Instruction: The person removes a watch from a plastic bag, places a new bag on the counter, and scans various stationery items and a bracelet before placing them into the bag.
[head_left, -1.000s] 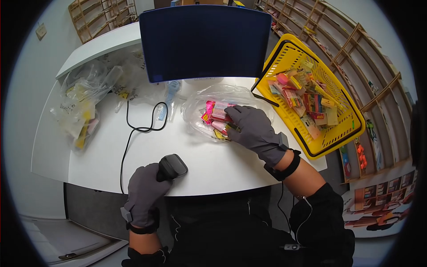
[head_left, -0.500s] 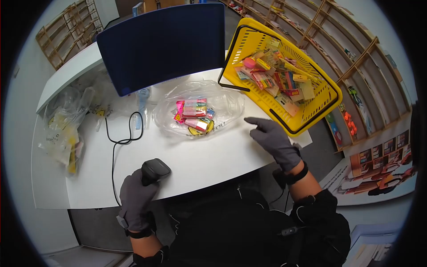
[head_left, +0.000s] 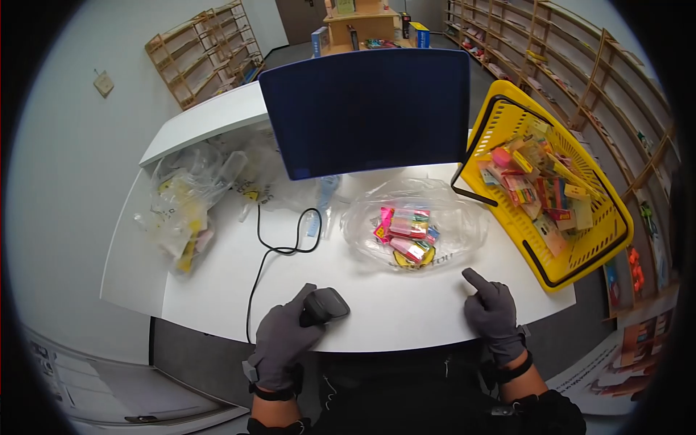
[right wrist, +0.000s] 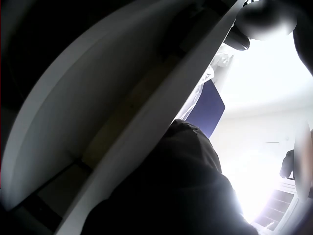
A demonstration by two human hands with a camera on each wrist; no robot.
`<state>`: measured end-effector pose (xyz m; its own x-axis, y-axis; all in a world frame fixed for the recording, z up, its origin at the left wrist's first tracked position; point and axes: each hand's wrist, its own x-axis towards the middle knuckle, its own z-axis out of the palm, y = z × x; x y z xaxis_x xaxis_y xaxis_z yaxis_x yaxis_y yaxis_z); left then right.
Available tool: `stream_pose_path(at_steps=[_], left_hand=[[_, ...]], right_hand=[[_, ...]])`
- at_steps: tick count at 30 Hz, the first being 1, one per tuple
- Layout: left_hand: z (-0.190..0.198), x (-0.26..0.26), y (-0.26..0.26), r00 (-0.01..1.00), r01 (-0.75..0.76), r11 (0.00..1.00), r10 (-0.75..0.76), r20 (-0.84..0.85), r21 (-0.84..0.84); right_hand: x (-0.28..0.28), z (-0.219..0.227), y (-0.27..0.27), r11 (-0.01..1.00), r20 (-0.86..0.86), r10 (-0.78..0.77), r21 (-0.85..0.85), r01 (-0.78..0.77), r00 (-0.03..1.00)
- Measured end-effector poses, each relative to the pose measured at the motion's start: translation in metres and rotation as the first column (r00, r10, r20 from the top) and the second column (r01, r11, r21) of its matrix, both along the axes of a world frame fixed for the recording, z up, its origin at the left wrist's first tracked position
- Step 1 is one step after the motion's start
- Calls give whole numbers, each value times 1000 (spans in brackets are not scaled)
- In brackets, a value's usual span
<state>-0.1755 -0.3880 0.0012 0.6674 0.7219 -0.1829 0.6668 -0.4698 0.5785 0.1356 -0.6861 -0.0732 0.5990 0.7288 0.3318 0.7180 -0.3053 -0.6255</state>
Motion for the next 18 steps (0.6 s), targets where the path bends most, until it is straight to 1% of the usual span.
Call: stream_pose_path(at_steps=[1, 3, 4, 7, 14, 17, 18], left_hand=[[3, 2, 0, 1000, -4, 999, 3, -24, -34], [5, 3, 2, 999, -22, 999, 21, -39, -46], [5, 3, 2, 998, -25, 998, 21, -55, -64], [4, 4, 2, 997, -25, 996, 19, -68, -83], [4, 4, 2, 999, -38, 993, 34, -36, -114], [-5, 1, 3, 999, 0, 998, 2, 37, -66], [-6, 1, 4, 999, -2, 998, 4, 37, -66]], right_hand=[[-2, -1, -1, 1000, -1, -25, 2, 25, 1000], [-4, 0, -3, 996, -3, -83, -10, 83, 997], [-3, 1, -3, 997, -7, -78, -11, 78, 997], [-6, 2, 1, 991, -153, -64, 104, 80, 986], [-2, 5, 1, 994, -105, 14, 110, -2, 994], [-2, 5, 1, 993, -103, 28, 115, -16, 994], [-2, 5, 1, 993, -102, 26, 113, -14, 994]])
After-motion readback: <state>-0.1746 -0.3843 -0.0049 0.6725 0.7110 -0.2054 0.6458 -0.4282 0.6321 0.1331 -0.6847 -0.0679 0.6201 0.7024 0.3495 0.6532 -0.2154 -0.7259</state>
